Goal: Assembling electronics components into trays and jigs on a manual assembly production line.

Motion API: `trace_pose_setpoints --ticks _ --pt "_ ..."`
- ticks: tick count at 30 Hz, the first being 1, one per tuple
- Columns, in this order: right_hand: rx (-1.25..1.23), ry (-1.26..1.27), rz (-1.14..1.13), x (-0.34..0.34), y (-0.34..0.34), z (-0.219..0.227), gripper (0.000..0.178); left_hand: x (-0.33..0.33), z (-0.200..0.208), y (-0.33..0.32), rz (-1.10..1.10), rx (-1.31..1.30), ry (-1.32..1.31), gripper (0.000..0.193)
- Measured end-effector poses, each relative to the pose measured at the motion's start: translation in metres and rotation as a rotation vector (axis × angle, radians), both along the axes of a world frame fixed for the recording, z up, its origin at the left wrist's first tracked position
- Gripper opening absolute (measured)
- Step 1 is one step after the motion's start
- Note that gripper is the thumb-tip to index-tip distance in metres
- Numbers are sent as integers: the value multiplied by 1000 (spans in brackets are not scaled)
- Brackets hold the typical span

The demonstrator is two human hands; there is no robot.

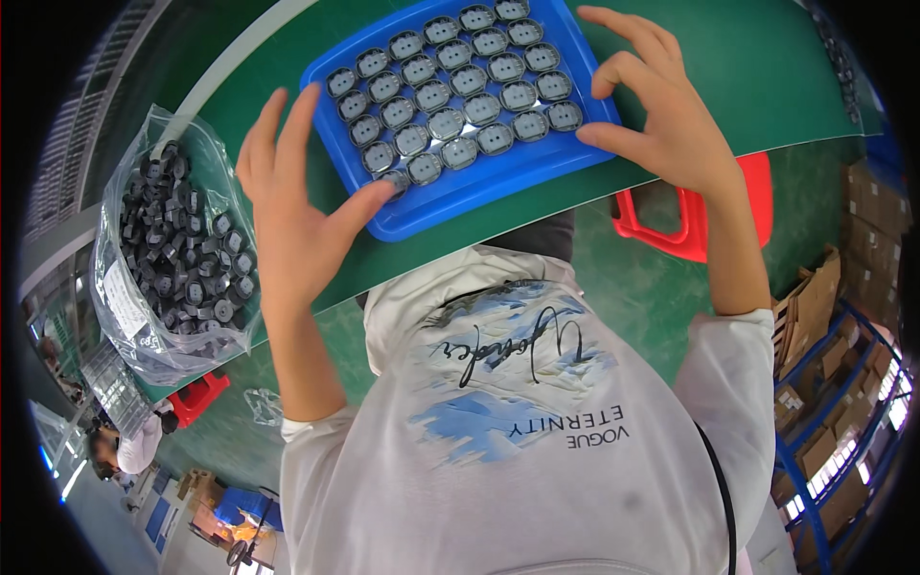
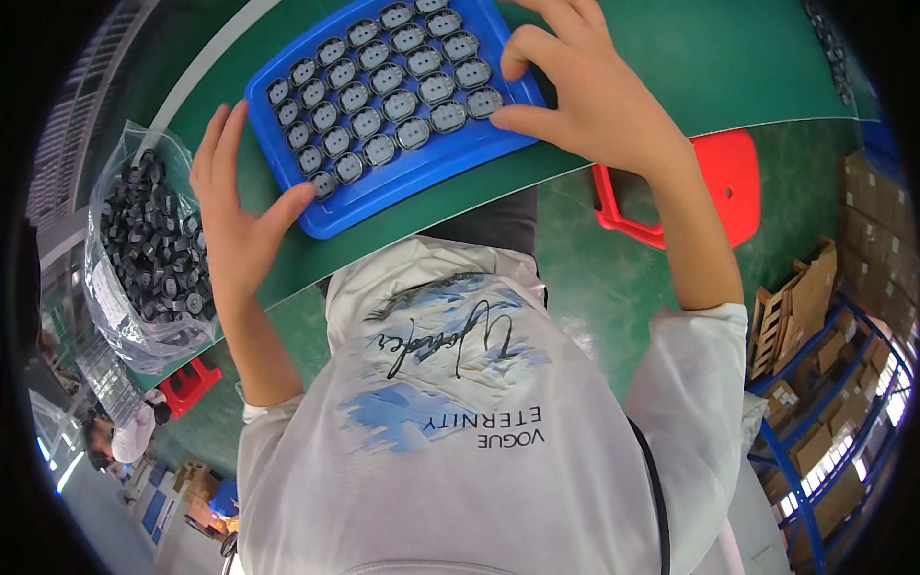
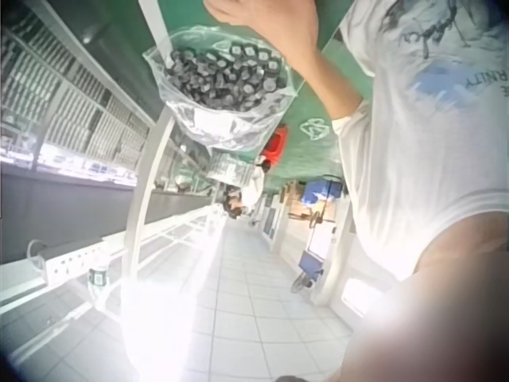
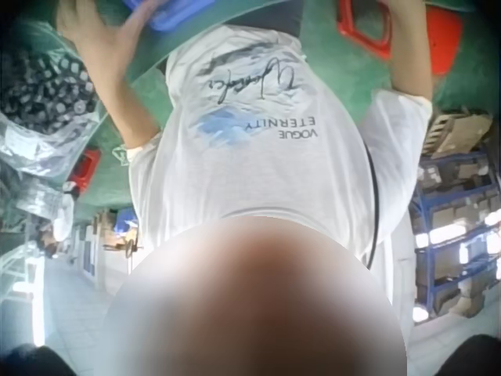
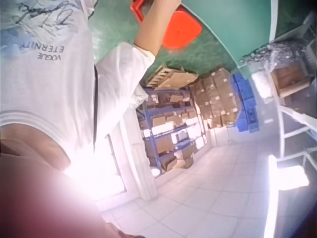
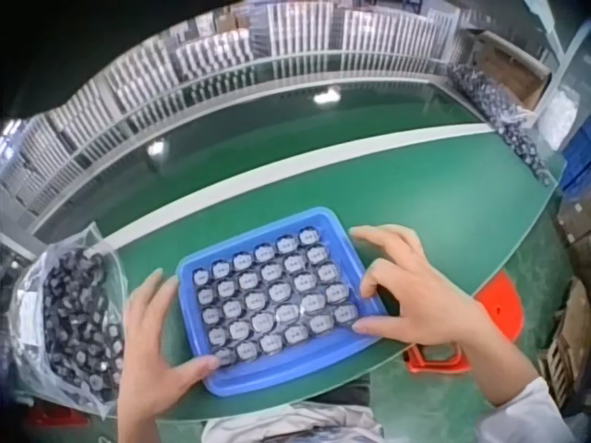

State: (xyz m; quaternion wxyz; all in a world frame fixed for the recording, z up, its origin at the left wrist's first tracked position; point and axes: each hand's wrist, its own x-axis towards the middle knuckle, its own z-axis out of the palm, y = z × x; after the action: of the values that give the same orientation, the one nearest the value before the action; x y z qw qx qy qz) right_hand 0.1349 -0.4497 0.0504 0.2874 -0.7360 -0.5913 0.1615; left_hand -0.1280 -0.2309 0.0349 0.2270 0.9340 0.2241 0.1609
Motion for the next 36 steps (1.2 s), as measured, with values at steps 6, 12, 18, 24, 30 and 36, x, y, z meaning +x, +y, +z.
trace_pose_setpoints --ticks 6,12,18,24,30,36 --pt "139 7 -126 1 -16 -35 39 -20 -22 -15 200 -303 -121 87" --pt "103 97 -177 2 -12 -38 36 -12 -34 -30 194 -661 -351 68" --pt "144 355 -294 -18 0 -29 55 -9 -15 -39 261 -905 -487 63" --pt "99 565 -462 -21 -9 -40 55 -12 -48 -45 243 -1027 -538 68" --pt "89 688 -362 -3 -4 -38 52 8 -15 -41 280 -1416 -722 67" --pt "91 678 -352 -4 18 -23 51 21 6 -26 274 -1252 -733 64"
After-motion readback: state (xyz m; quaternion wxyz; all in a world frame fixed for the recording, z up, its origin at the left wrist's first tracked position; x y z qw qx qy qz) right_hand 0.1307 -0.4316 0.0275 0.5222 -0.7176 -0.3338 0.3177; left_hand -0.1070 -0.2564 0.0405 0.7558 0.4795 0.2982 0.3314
